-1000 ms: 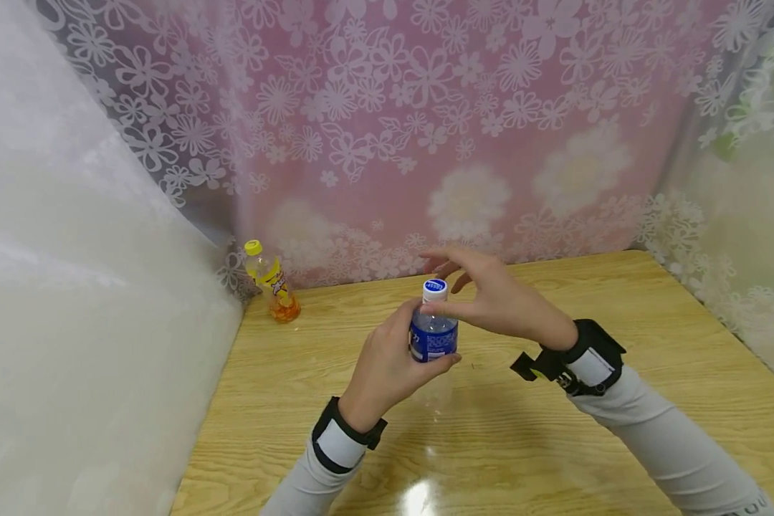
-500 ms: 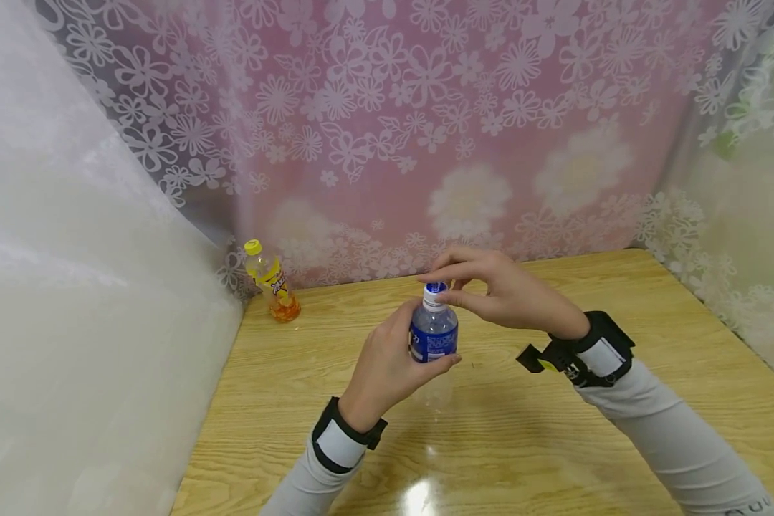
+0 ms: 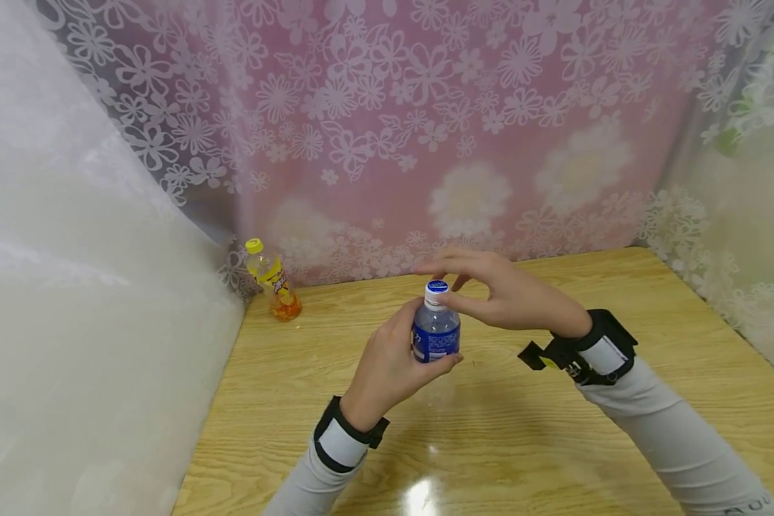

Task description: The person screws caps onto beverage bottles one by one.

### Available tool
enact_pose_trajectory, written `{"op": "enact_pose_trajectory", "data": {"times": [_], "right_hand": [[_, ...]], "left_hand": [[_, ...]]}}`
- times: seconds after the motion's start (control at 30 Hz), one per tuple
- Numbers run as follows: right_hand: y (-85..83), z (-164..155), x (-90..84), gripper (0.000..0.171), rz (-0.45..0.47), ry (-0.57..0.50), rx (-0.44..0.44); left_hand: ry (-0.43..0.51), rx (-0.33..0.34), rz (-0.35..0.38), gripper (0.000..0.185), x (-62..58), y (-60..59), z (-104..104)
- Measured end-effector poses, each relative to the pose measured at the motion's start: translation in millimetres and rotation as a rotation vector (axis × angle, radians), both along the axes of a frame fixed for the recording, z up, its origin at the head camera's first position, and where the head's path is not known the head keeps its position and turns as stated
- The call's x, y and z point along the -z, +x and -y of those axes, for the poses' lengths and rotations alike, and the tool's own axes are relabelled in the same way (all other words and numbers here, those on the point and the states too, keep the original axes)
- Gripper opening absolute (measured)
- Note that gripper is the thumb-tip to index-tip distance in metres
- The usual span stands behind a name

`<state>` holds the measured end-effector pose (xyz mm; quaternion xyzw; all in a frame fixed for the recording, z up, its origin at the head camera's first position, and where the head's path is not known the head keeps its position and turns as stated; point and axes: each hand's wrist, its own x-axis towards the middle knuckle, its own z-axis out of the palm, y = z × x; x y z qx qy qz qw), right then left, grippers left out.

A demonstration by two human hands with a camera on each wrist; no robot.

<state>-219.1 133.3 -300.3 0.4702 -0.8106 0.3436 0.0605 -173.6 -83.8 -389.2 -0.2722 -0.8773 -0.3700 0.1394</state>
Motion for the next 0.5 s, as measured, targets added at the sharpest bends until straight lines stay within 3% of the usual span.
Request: {"op": "enact_pose_trajectory", "data": {"times": [0.17,0.4,0.5], "right_hand": [[1.0,-3,-4.1,0.038,-0.012,0.015,-0.017],[3.0,9,5.9,0.018,-0.119,0.043,0.182],[5.1,14,10.3,0.022,-0.162,0.084,0.266]], "left_hand": [[-0.001,-0.001,-0.001,0.089,-0.5,-0.4,0],[-0.016,-0.013,-0.004,0.089,1.1,1.1,-3],[-0.021,-0.015,-0.002,0.088,3.0,1.6,-5]]}}
